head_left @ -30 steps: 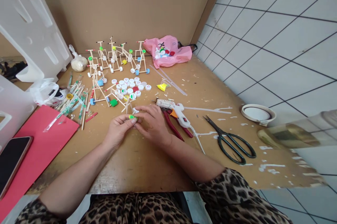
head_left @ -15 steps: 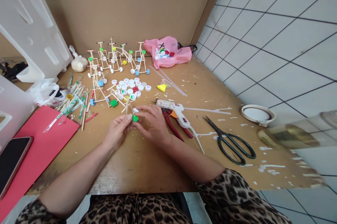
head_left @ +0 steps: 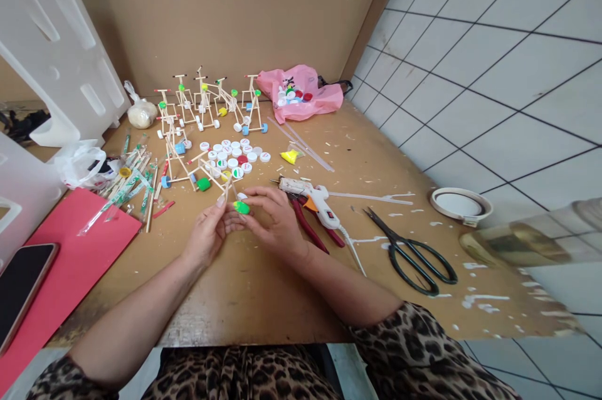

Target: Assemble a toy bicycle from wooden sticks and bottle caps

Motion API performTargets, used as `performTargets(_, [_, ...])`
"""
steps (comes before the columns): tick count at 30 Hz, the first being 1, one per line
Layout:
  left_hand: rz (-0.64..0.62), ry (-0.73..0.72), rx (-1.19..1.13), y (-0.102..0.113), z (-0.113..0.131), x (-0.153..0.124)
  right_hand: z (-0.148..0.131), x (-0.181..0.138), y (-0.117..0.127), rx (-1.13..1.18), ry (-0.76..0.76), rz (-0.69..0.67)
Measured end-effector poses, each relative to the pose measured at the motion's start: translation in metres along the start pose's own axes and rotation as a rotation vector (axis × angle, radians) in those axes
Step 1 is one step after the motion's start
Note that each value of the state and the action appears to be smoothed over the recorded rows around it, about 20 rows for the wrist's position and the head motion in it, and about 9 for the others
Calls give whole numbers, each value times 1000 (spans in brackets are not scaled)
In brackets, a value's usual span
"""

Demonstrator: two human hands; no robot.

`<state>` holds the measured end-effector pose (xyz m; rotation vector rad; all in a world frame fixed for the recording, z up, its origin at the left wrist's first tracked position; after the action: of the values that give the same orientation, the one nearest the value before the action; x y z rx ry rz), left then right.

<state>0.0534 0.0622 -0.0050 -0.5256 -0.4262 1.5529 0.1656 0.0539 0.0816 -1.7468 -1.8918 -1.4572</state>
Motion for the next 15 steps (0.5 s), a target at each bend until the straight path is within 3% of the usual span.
performTargets(4, [45,-118,44,4,13,-1,10,3,3,231,-121,-7])
performTargets(8, [52,-246,142,3,30,-5,10,4,4,301,-140,-23])
performTargets(15, [-19,-209,96,-3,31,-3,4,4,2,337,-103,-62])
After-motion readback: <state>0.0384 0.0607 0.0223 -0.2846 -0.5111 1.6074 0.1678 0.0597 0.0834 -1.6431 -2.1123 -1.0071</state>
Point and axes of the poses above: each hand's wrist, its own x-axis towards the middle knuckle, its own y-axis out of the back of the hand, z = x × y, the point moved 9 cm from there along x, towards the middle knuckle, and after that the axes turned 6 degrees about -y, right-handed, at the moved point
